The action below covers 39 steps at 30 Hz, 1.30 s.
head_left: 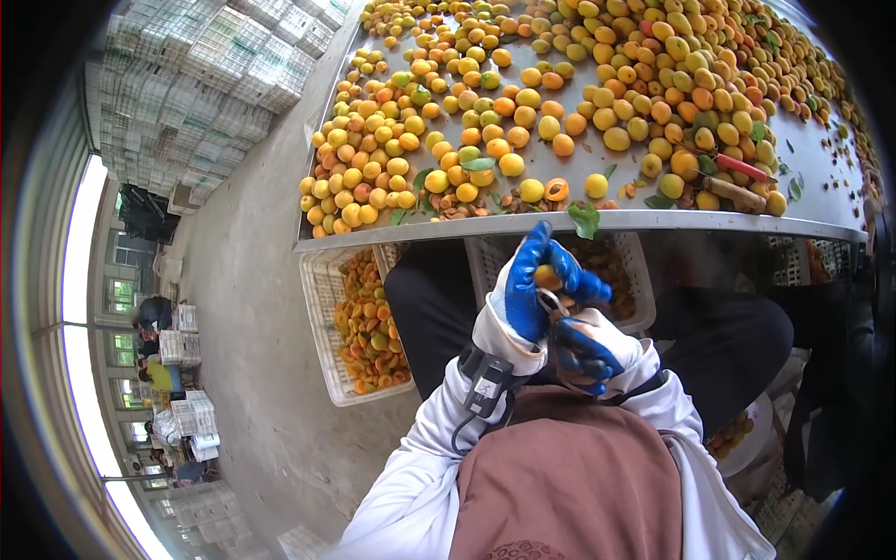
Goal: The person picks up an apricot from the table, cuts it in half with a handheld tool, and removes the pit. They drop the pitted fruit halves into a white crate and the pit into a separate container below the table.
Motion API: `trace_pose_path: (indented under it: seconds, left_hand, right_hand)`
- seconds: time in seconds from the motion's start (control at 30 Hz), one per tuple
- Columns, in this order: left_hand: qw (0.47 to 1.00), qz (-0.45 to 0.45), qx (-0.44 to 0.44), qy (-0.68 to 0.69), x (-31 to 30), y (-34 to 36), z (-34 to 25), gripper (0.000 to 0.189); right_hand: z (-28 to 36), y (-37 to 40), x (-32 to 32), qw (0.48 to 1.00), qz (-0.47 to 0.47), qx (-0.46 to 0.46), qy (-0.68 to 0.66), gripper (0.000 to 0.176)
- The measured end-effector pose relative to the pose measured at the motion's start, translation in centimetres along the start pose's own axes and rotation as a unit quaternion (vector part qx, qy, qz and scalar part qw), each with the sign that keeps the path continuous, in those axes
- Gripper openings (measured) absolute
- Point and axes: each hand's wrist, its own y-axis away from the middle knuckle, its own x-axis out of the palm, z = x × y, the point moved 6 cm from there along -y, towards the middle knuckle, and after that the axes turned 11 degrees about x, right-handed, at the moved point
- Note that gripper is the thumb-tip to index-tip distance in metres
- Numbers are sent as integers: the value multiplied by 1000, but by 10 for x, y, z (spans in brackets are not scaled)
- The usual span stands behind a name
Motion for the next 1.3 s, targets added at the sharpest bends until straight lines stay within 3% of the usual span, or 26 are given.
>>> trace_pose_path:
  seconds: [0.03, 0.07, 0.1, 0.13, 0.2, 0.23, 0.27, 0.3, 0.33, 0.37, 0.4, 0.43, 0.47, 0.5, 0.6, 0.63, 0.7, 0.8, 0.87, 0.93, 0.97, 1.0, 1.07, 1.2, 1.27, 1.3]
  left_hand:
    - [993, -60, 85, -55, 0, 0, -8, 48]
    - [972, -120, 170, -108, 0, 2, -21, 49]
    - [976, -35, 194, -90, -10, -11, -31, 51]
    - [961, -14, 238, -141, -24, -15, -36, 52]
    - [903, -26, 297, -309, -33, -5, -60, 44]
    - [713, 116, 463, -514, -15, 24, -73, 50]
    - [736, 14, 492, -465, -7, 33, -90, 36]
    - [781, -40, 427, -453, -25, 40, -107, 33]
    - [777, -99, 404, -472, -50, 53, -129, 32]
    - [721, -196, 370, -552, -59, 77, -152, 27]
    - [674, -212, 465, -533, -100, 90, -174, 23]
    - [629, -241, 470, -571, -142, 106, -198, 23]
    - [405, -311, 390, -766, -153, 130, -221, 24]
    - [193, -246, 318, -895, -130, 134, -223, 26]
    - [150, -200, 357, -900, -91, 121, -210, 26]
    - [202, -162, 380, -888, -76, 102, -202, 29]
    - [257, -46, 441, -859, -30, 55, -172, 39]
    - [338, 169, 402, -834, 16, -31, -125, 48]
    - [288, 249, 336, -861, 23, -84, -92, 46]
    - [182, 303, 284, -891, 29, -112, -65, 44]
    - [183, 325, 259, -891, 34, -114, -57, 41]
    - [172, 333, 213, -902, 41, -112, -52, 36]
    - [144, 324, 220, -909, 42, -120, -47, 30]
    - [172, 280, 179, -927, 32, -125, -54, 26]
    - [296, 185, 214, -912, 15, -132, -67, 25]
    - [348, 144, 181, -909, 9, -146, -73, 30]
  right_hand:
    - [1, 8, 6, 994, 73, 33, -75, 22]
    - [4, 15, 13, 976, 146, 66, -148, 40]
    - [11, 12, 14, 978, 164, 16, -127, 44]
    - [13, 18, 11, 974, 145, -12, -172, 42]
    - [6, 6, -21, 995, -67, 75, 21, 42]
    - [5, 4, -27, 981, -138, 100, 92, 32]
    - [-4, -6, -38, 971, -184, 38, 146, 29]
    - [-1, -1, -34, 971, -189, 49, 137, 29]
    - [2, 4, -30, 971, -193, 61, 128, 29]
    - [0, 4, -31, 972, -192, 60, 125, 29]
    - [1, 3, -32, 963, -197, 31, 179, 27]
    - [2, 3, -32, 952, -202, 0, 232, 26]
    - [2, 2, -31, 953, -201, -2, 227, 26]
    - [5, 2, -28, 943, -208, -20, 259, 25]
    - [6, -1, -21, 926, -209, -29, 313, 29]
    - [8, -1, -18, 917, -213, -28, 336, 31]
    - [5, -3, -18, 894, -225, -21, 387, 38]
    - [1, -3, -25, 873, -250, -22, 417, 39]
    - [-1, -1, -30, 867, -262, -23, 424, 39]
    - [2, 3, -33, 861, -271, -23, 430, 39]
    - [2, 4, -34, 862, -270, -13, 430, 38]
    - [2, 5, -34, 863, -267, -3, 429, 38]
    - [5, 8, -35, 860, -272, -2, 433, 37]
    - [7, 11, -36, 869, -282, -29, 406, 36]
    - [12, 14, -33, 868, -290, -48, 401, 34]
    - [15, 17, -32, 867, -299, -64, 394, 32]
